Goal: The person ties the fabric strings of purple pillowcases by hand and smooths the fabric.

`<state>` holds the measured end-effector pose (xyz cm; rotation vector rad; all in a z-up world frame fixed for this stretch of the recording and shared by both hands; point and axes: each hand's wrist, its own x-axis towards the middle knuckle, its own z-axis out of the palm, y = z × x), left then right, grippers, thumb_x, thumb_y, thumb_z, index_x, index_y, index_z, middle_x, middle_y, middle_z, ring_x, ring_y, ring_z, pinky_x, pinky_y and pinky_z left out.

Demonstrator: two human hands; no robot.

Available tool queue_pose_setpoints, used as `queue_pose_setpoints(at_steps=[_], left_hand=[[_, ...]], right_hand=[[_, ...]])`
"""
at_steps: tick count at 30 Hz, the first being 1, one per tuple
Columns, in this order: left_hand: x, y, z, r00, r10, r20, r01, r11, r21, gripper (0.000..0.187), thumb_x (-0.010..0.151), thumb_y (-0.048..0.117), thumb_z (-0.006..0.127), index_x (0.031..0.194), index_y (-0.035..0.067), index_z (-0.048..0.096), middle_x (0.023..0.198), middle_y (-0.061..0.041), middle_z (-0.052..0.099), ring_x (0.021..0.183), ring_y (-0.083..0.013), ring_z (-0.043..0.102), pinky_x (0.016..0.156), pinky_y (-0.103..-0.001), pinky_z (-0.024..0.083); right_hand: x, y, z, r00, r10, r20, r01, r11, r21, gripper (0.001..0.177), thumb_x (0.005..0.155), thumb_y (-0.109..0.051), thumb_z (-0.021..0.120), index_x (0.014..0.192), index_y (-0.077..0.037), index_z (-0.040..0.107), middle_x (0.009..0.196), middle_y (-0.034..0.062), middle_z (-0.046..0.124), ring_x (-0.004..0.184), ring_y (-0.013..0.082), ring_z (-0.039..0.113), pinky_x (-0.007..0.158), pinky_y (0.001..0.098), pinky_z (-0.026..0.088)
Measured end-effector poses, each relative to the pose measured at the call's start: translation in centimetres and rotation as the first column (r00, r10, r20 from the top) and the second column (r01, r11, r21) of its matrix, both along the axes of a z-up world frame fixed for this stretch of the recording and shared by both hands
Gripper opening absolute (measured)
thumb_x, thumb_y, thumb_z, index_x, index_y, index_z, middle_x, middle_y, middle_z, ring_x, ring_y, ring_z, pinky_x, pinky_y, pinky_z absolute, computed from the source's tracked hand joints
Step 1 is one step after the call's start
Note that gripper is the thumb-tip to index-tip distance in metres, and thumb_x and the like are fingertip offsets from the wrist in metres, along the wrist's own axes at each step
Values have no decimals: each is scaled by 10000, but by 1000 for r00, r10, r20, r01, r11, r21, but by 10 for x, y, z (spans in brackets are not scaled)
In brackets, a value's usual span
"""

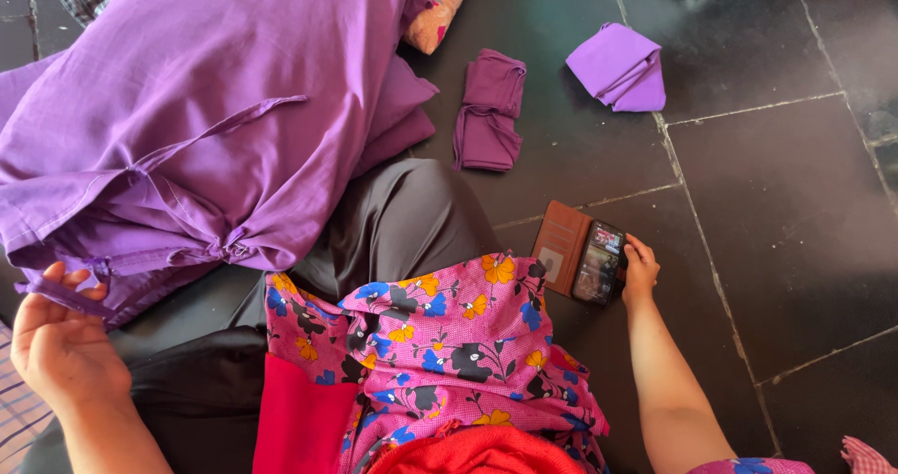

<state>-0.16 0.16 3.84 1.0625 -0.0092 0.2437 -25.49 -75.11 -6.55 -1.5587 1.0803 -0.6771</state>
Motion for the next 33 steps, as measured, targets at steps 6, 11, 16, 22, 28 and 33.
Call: queue_pose_setpoints(at_steps=[6, 11, 16, 22, 28, 33], left_hand=[[-2, -7, 2, 999, 28, -31, -26, 996, 80, 587, 905, -236, 299, 1395, -62, 571, 1492, -200, 611, 1299, -254, 658, 1152, -384, 569], [0, 0, -9, 996, 72, -56, -63, 988, 144, 399, 1052, -206, 415, 1385, -71, 587, 1357, -183, 660, 1244, -218, 685, 1088, -329, 589], [-2, -8, 9, 993, 91, -76, -79, 985, 151, 263, 1128, -139, 497, 1359, -63, 597, 1300, -157, 682, 1231, -200, 694, 1072, -314, 600], [-3, -7, 4, 991, 109, -73, -95, 981, 172, 238, 1148, -89, 562, 1375, -47, 620, 1295, -153, 676, 1216, -193, 706, 1069, -320, 613], [-3, 2, -10, 993, 86, -78, -74, 986, 149, 162, 1171, -59, 596, 1329, -48, 626, 1231, -165, 704, 1114, -190, 702, 1019, -298, 600], [-1, 5, -15, 991, 84, -101, -68, 986, 153, 183, 1159, -61, 592, 1338, -48, 631, 1244, -156, 711, 1123, -187, 702, 989, -282, 578]], right_hand=[[0, 0, 0, 1000, 4, 20, -4, 1000, -20, 273, 973, -80, 642, 1231, -86, 732, 1214, -9, 696, 1131, 103, 623, 997, 253, 477], [-4, 5, -1, 996, 0, -88, -2, 1000, -19, 323, 947, -117, 667, 1262, -146, 730, 1155, -35, 605, 1054, 106, 566, 922, 283, 479], [-16, 12, -4, 923, 83, -375, -166, 967, -195, 536, 884, -182, 708, 1413, -212, 630, 1301, -31, 547, 1308, 208, 338, 1140, 379, 261], [-21, 16, -3, 886, 177, -429, -290, 933, -212, 683, 842, -277, 726, 1489, -212, 519, 1436, -25, 432, 1376, 264, 247, 1168, 466, 162], [-12, 19, -8, 856, 99, -508, -253, 937, -242, 713, 862, -438, 769, 1464, -178, 491, 1412, 19, 436, 1375, 279, 257, 1180, 473, 150], [-21, 21, -10, 864, 157, -479, -324, 901, -289, 760, 840, -426, 761, 1498, -192, 462, 1465, 30, 359, 1408, 277, 207, 1169, 493, 111]])
